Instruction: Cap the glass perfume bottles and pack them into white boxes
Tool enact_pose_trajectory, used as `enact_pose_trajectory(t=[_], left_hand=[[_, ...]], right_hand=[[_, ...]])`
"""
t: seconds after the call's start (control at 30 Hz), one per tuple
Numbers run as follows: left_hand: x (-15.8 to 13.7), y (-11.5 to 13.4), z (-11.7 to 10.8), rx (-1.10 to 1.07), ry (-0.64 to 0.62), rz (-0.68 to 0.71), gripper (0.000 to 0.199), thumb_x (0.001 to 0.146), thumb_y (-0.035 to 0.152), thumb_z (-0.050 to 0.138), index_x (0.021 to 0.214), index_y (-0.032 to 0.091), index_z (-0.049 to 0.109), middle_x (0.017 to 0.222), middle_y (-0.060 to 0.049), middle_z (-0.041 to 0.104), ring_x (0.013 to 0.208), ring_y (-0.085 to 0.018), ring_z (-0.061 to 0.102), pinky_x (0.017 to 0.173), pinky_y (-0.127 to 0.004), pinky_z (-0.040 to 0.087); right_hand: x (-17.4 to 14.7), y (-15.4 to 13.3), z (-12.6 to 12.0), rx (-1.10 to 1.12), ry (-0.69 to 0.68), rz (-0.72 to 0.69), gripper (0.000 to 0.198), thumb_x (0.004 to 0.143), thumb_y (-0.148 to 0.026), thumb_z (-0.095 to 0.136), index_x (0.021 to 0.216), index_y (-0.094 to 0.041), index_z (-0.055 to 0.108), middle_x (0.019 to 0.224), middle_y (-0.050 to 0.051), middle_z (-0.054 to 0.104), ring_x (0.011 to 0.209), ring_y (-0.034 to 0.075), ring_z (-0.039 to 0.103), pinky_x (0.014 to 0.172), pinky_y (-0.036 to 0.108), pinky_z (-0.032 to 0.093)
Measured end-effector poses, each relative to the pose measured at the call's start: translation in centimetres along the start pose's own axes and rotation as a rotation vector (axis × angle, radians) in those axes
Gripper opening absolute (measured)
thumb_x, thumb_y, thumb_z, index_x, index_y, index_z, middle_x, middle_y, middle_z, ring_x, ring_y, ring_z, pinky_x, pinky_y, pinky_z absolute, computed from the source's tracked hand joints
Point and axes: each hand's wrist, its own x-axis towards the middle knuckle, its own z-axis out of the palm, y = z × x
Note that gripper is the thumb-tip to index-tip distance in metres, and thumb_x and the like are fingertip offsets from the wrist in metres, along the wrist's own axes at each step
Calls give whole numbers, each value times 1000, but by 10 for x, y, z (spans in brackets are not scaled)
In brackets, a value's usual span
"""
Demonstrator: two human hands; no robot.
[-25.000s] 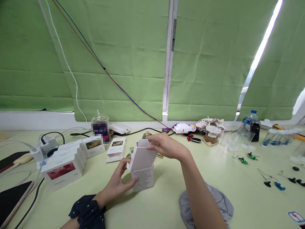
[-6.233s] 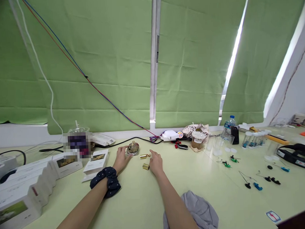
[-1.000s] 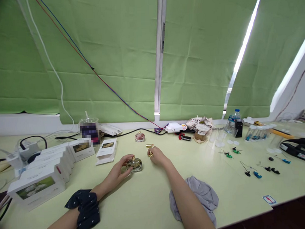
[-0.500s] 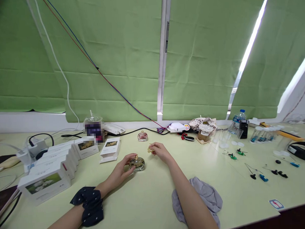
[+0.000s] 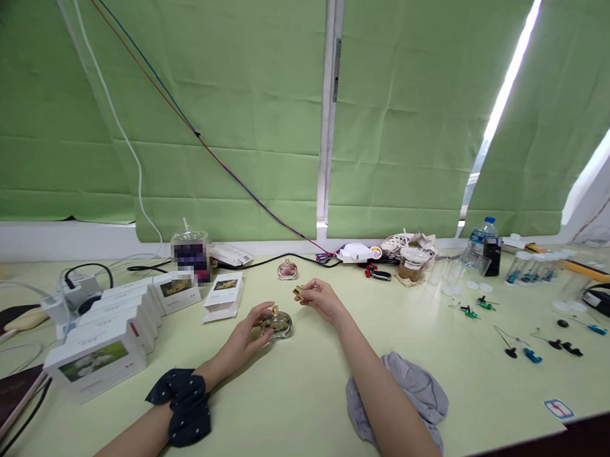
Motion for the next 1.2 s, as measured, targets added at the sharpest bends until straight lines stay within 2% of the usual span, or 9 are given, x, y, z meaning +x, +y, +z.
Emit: enact_pose_trajectory(t=[0.07, 0.2, 0.3, 0.47, 0.77, 1.2], left_hand=[[0, 0, 0, -2, -3, -3, 50, 87, 21, 51, 134, 27, 33, 112, -6, 60, 106, -19, 58, 96, -41, 45], [-1, -3, 2, -4, 16, -1, 56, 87, 22, 51, 137, 28, 27, 110, -6, 60, 106, -19, 57, 94, -41, 46], [-1, -4, 2, 0, 22, 4, 60, 86, 22, 51, 139, 28, 23, 112, -7, 59, 108, -19, 57, 95, -42, 45], [-1, -2, 3, 1, 31, 36, 64, 86, 19, 51, 141, 29, 20, 109, -6, 60, 104, -18, 58, 93, -40, 46], [0, -4, 6, 11, 32, 24, 76, 85, 22, 54, 146, 31, 9, 101, -2, 61, 96, -17, 59, 92, -42, 45], [-1, 0, 5, 29, 32, 53, 77, 83, 16, 51, 146, 30, 10, 100, -2, 58, 96, -17, 58, 90, -38, 46]], right_hand=[[-1, 0, 2, 0, 3, -12, 38, 52, -28, 85, 71, -17, 53, 74, 1, 66, 76, 19, 68, 72, 31, 45], [-4, 1, 10, -1, -52, -67, 46, 56, -29, 84, 93, -20, 59, 87, 2, 63, 91, 25, 68, 81, 35, 46], [-4, 5, 20, -41, -95, -142, 43, 61, -31, 81, 98, -21, 62, 94, 3, 62, 97, 23, 65, 84, 35, 47], [-3, 13, 35, -101, -138, -274, 37, 62, -29, 81, 94, -22, 65, 95, 3, 63, 93, 17, 59, 83, 32, 48], [-9, 12, 44, -204, -171, -267, 37, 62, -31, 79, 94, -21, 63, 91, 3, 63, 91, 18, 59, 72, 29, 50], [-10, 14, 41, -283, -237, -238, 36, 62, -29, 80, 92, -21, 64, 91, 3, 64, 87, 18, 61, 71, 29, 47]])
